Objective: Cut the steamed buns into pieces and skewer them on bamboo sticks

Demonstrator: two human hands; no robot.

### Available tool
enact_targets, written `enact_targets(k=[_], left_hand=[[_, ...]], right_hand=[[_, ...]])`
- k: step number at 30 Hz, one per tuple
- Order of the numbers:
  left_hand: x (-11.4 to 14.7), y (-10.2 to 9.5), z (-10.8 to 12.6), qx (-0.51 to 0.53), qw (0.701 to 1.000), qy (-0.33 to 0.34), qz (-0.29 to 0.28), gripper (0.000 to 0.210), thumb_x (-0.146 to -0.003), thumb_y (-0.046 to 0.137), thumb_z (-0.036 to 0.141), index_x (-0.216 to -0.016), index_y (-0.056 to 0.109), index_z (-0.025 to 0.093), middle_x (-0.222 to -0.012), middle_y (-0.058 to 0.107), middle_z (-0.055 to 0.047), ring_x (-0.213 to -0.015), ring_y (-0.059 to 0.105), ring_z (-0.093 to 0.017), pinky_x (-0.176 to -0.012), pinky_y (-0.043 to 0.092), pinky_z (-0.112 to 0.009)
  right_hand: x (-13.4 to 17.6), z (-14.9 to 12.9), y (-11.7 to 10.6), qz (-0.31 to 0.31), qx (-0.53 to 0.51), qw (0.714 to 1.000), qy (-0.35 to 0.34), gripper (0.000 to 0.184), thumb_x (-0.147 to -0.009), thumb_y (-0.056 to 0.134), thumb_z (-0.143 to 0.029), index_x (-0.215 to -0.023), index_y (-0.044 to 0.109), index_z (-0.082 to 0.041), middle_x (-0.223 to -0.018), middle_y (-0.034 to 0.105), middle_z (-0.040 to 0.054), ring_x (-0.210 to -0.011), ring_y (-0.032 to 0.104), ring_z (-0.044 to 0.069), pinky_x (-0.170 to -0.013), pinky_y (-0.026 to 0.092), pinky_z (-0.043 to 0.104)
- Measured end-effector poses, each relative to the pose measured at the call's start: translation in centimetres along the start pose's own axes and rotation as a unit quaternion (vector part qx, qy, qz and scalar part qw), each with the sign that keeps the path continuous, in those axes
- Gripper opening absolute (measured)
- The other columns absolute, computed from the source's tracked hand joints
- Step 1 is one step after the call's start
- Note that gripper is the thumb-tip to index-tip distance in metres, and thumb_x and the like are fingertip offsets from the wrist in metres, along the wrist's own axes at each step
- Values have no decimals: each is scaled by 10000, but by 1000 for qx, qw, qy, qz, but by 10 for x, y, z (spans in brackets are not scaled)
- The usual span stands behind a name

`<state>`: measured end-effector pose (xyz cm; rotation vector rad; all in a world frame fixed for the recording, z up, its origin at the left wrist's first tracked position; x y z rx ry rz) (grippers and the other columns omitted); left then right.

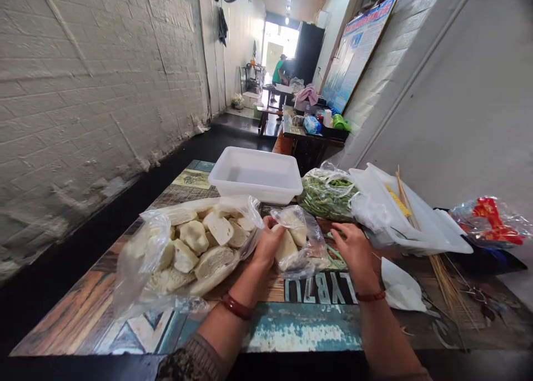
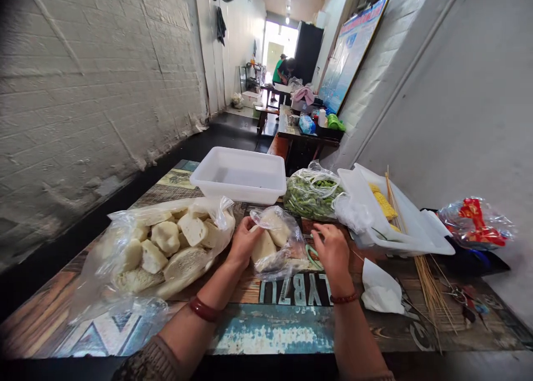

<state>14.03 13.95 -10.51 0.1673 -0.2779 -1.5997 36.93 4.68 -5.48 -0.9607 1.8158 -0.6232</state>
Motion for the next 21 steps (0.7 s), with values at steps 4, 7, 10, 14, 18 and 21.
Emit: enact_targets(k=[4,7,10,14,18,21], left_hand=[[0,1,-2,4,1000,-6,-1,308,-644,738,327,-860,563,194,-821,649,-8,-736,606,-175,-679,470,-273],[0,0,-3,9,1000,-11,-1,297,-641,728,309,-853,554,194,-807,636,5,-722,597,-156,-676,464,-259],[-1,-2,-3,14,1000,-24,-3,290,-648,726,340,-825,545,197,-726,616,23,-640,575,-142,-603,443,-244],[-3,-4,-3,11,999,-38,-10,333,-645,748,419,-802,546,207,-652,600,33,-575,562,-142,-542,429,-240],[-3,-2,-4,-8,998,-55,-33,358,-622,776,416,-831,579,202,-685,618,29,-562,561,-134,-526,427,-233],[-3,1,-4,-12,996,-63,-59,386,-619,787,421,-875,601,200,-739,638,22,-595,577,-136,-552,442,-232]], right_hand=[[0,-54,0,-67,-103,991,-53,261,-937,548,-394,-1026,748,-252,-1020,774,43,-917,716,217,-843,569,347],[5,-99,27,-230,-244,930,-150,232,-925,579,-307,-1093,736,-275,-1055,780,10,-965,724,198,-889,571,333],[-6,-103,47,-190,-236,939,-162,280,-949,509,-254,-1135,718,-258,-1137,760,41,-1078,693,214,-977,538,393],[-22,-73,61,-139,-212,957,-142,321,-956,486,-261,-1212,670,-198,-1243,699,126,-1212,612,265,-1080,450,502],[-17,-48,64,-157,-197,958,-139,492,-839,621,-223,-1329,589,-200,-1336,644,129,-1270,572,279,-1104,435,492],[-10,-43,66,-184,-193,953,-141,678,-749,647,-145,-1412,518,-207,-1414,597,113,-1302,553,265,-1124,426,445]])
Point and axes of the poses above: each hand's wrist, its own x-axis away from the middle knuckle, its own y-axis out of the palm, z = x × y, the point moved 5 cm from there along -x, towards the middle knuckle
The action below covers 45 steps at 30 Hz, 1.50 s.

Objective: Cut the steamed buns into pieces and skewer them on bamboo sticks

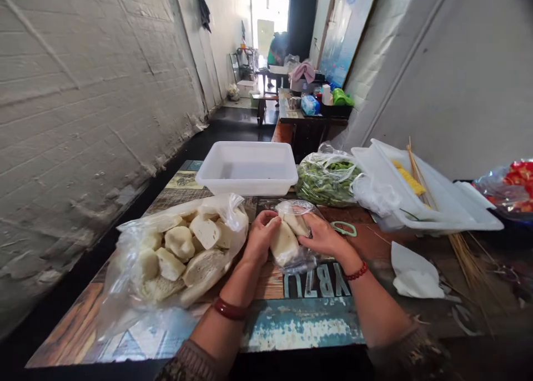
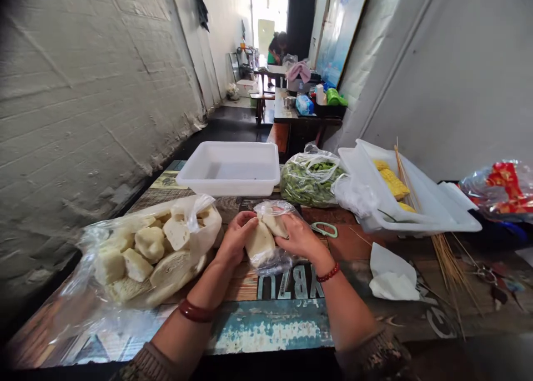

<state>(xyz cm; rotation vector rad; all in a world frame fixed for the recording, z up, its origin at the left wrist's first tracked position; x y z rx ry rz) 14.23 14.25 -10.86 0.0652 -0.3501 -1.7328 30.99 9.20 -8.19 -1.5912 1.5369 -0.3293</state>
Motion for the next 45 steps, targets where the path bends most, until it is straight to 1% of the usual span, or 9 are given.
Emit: enact_targets(k=[3,5,7,10,14,22,29,37,45], left_hand=[[0,3,2,-6,1000,-9,-28,391,-631,790,429,-890,605,202,-772,639,15,-614,577,-140,-571,449,-240],[1,5,6,-38,999,0,-27,371,-661,770,447,-896,617,203,-776,637,7,-627,572,-153,-578,445,-250],[2,5,13,-104,993,47,-5,350,-669,768,443,-896,650,203,-825,654,-18,-714,595,-186,-644,461,-275],[6,10,25,-217,966,141,15,400,-590,838,369,-925,690,208,-958,675,-54,-927,608,-250,-849,459,-337],[10,15,27,-278,945,173,0,469,-528,853,245,-959,668,214,-992,669,-48,-1000,594,-275,-957,417,-390],[7,13,17,-323,933,158,20,338,-577,741,145,-890,630,211,-912,651,-42,-912,592,-263,-899,426,-381],[7,14,16,-307,936,170,4,292,-632,626,67,-885,620,213,-877,645,-15,-877,589,-224,-872,431,-344],[7,16,13,-301,941,152,-14,381,-641,798,282,-967,623,191,-955,660,-33,-915,603,-224,-872,442,-345],[5,16,15,-336,929,157,-13,265,-680,598,88,-929,597,178,-859,637,-2,-809,588,-179,-771,454,-294]], right_hand=[[0,-1,1,6,13,1000,15,765,-712,631,-105,-1456,470,-188,-1429,583,128,-1298,553,282,-1122,427,450],[-2,-3,-1,29,48,998,28,716,-719,633,-118,-1423,510,-163,-1370,619,146,-1254,576,301,-1096,448,460],[-3,-6,-5,63,89,993,40,631,-736,646,-152,-1362,570,-151,-1321,637,158,-1224,582,317,-1078,456,473],[-3,-13,-11,110,131,984,45,554,-752,660,-192,-1303,613,-153,-1294,633,167,-1205,573,340,-1072,448,506],[0,-24,-13,121,160,979,21,480,-751,665,-198,-1228,647,-148,-1291,629,173,-1188,564,358,-1059,450,523],[3,-34,-7,110,184,977,2,447,-801,626,-199,-1237,639,-98,-1270,638,202,-1198,557,362,-1078,433,521],[1,-26,-11,130,150,980,6,458,-740,606,-141,-1195,659,-138,-1234,668,163,-1177,583,332,-1069,458,494],[-1,-21,-13,143,155,978,-6,440,-734,626,-163,-1170,669,-120,-1222,685,178,-1162,602,331,-1055,474,504],[-2,-19,-13,141,149,979,-9,418,-752,594,-121,-1159,672,-65,-1214,679,211,-1152,608,328,-1050,486,487]])
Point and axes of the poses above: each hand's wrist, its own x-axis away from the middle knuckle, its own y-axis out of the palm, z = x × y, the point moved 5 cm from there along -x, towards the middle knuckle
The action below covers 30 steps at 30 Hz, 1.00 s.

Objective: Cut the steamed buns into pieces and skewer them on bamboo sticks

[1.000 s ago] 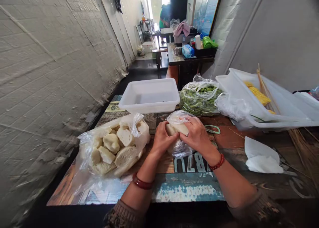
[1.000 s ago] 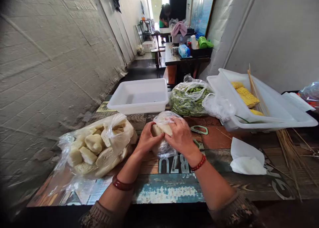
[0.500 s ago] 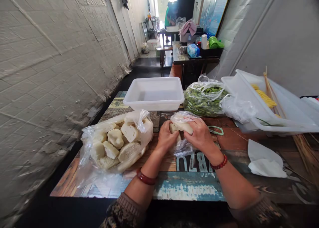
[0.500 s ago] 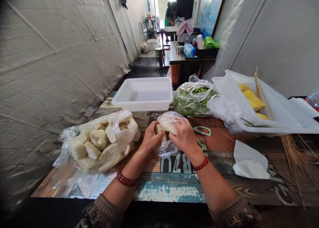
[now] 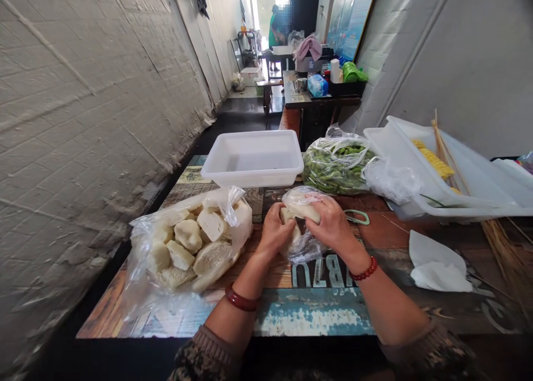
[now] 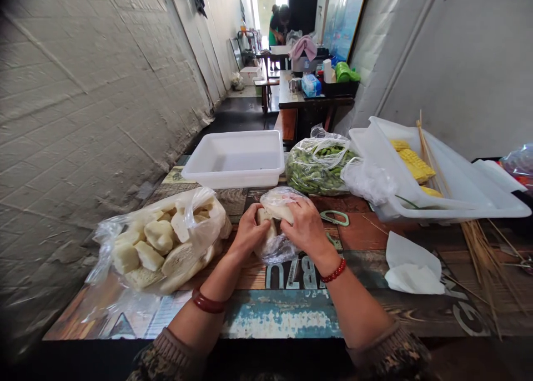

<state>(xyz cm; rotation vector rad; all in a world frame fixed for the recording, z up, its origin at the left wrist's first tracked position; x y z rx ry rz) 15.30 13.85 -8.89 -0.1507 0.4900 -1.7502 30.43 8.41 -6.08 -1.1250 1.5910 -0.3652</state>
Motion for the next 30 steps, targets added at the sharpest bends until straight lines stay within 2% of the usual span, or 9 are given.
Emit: enact_targets(k=[6,9,12,17,22,26,30], left_hand=[[3,0,6,12,1000,-8,-11,297,-699,641,164,-992,592,177,-901,654,-11,-858,605,-193,-813,472,-312],[4,0,8,3,1000,12,-12,297,-699,649,183,-989,587,183,-922,659,-19,-893,613,-206,-856,473,-335],[4,0,9,-11,999,31,-14,302,-681,638,175,-978,585,190,-928,659,-20,-908,616,-216,-882,471,-352],[4,0,10,-5,999,4,-44,325,-672,579,157,-995,601,188,-888,662,-8,-857,623,-207,-836,489,-336],[4,2,13,12,998,-8,-57,345,-698,597,214,-1040,612,181,-900,677,-14,-812,619,-197,-778,497,-319],[2,6,12,1,998,16,-62,333,-703,642,268,-1024,615,181,-891,684,-24,-801,616,-201,-757,496,-320],[2,8,12,-9,996,31,-80,320,-673,636,236,-989,617,186,-893,679,-27,-827,622,-210,-775,491,-324]], right_hand=[[0,3,3,-34,-20,999,-1,449,-776,643,-177,-1218,639,-98,-1255,655,188,-1196,578,322,-1078,462,494],[0,4,3,-48,-19,999,3,524,-774,703,-244,-1261,618,-71,-1275,639,206,-1214,557,334,-1087,448,501],[-1,5,2,-57,-25,998,8,521,-780,707,-223,-1270,615,-73,-1268,647,197,-1224,552,322,-1087,448,483],[-2,8,1,-80,-14,996,29,393,-841,653,-197,-1222,649,-102,-1237,673,177,-1211,561,304,-1072,453,464],[-1,2,0,-103,21,992,64,462,-855,664,-236,-1296,614,-109,-1264,667,166,-1240,540,302,-1073,441,445],[-1,-1,-1,-108,37,990,84,520,-837,703,-283,-1321,595,-126,-1310,638,186,-1241,537,328,-1065,425,481],[-2,1,1,-134,18,988,70,404,-863,659,-230,-1258,626,-150,-1278,660,157,-1188,582,276,-1026,451,405]])
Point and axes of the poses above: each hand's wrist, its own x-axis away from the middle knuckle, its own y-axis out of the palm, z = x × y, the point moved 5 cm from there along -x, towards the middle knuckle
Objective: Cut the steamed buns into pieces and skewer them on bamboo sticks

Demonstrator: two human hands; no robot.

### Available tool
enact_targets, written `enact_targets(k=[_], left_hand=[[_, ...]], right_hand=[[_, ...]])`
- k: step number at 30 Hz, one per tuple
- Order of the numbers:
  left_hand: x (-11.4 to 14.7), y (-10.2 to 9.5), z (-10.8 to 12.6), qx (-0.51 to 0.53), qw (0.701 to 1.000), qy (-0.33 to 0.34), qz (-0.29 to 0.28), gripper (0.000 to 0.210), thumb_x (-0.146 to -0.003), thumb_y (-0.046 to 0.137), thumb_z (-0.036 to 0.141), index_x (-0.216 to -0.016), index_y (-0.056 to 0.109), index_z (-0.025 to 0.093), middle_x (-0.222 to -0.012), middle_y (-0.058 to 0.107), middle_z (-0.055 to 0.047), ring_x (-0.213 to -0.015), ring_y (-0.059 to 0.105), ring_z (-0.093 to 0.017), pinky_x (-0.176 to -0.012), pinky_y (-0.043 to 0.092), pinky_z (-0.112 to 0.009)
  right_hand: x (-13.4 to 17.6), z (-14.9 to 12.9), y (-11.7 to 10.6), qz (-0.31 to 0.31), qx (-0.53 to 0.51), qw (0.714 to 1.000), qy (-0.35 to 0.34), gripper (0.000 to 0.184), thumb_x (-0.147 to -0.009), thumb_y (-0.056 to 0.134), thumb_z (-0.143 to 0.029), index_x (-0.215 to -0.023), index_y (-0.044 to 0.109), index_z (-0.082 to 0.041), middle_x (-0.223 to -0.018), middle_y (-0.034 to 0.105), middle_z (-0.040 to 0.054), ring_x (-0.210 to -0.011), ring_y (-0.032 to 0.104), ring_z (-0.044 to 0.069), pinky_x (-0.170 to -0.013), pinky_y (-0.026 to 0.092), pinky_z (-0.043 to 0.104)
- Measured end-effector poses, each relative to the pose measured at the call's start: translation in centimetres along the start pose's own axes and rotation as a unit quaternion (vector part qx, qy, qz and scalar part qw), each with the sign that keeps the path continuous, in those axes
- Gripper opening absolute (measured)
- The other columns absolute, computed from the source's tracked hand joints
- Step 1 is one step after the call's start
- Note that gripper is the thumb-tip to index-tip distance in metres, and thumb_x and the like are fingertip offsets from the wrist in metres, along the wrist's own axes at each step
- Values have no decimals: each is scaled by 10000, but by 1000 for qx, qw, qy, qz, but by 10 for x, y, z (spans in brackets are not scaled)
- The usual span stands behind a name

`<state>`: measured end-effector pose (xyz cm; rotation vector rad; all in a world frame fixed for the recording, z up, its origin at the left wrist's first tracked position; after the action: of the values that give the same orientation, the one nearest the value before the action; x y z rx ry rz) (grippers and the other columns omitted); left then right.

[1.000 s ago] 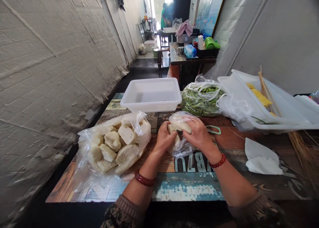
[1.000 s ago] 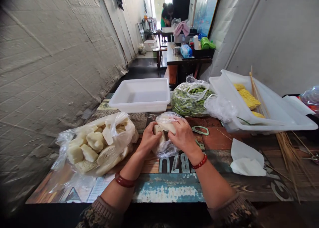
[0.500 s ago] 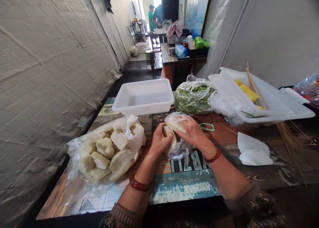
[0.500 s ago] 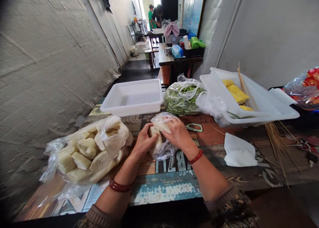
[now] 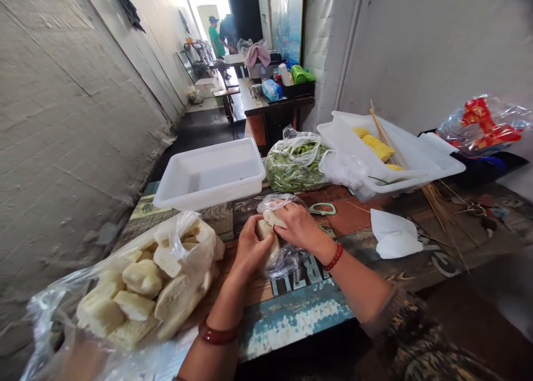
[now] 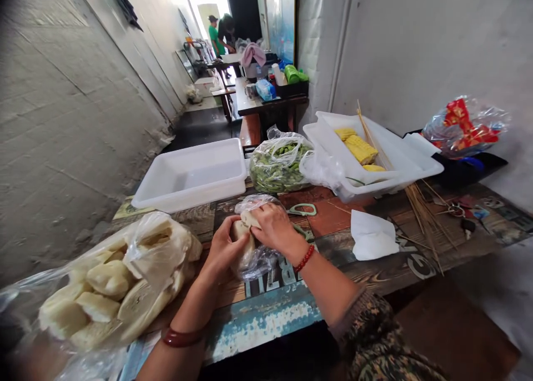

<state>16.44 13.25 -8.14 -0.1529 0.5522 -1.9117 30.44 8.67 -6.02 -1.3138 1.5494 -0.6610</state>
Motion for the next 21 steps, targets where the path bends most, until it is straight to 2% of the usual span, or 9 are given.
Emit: enact_targets(k=[3,9,15,21], left_hand=[[1,-1,0,7,1000,-14,-21,342,-668,615,223,-1008,612,189,-890,682,-21,-826,625,-210,-771,491,-322],[2,-1,2,18,998,-24,-51,363,-685,612,246,-1043,611,183,-902,692,-17,-847,634,-211,-787,494,-322],[4,-1,4,17,999,-26,-42,366,-687,622,234,-1049,619,184,-901,700,-15,-829,643,-205,-761,504,-310],[4,-1,5,-11,999,-10,-32,359,-676,606,199,-1033,633,179,-890,690,-10,-827,638,-200,-800,502,-316]], right_hand=[[-1,0,0,-16,-12,1000,-18,363,-867,626,-184,-1229,643,-166,-1218,691,118,-1154,602,236,-1009,459,346],[1,-3,-1,-5,-1,1000,1,404,-870,618,-183,-1272,637,-151,-1242,680,158,-1161,603,278,-1025,451,414],[2,-5,-2,0,3,1000,-17,495,-870,640,-204,-1362,588,-181,-1387,611,135,-1258,555,264,-1063,438,391],[4,-8,1,13,46,999,13,380,-896,585,-175,-1271,647,-183,-1327,650,142,-1173,599,286,-1043,439,443]])
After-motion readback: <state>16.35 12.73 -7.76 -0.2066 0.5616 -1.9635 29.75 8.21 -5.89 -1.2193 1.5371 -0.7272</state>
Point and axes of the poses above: each hand's wrist, its own x-axis away from the middle knuckle, its own y-axis out of the palm, z = x × y, the point moved 5 cm from there along -x, towards the middle knuckle
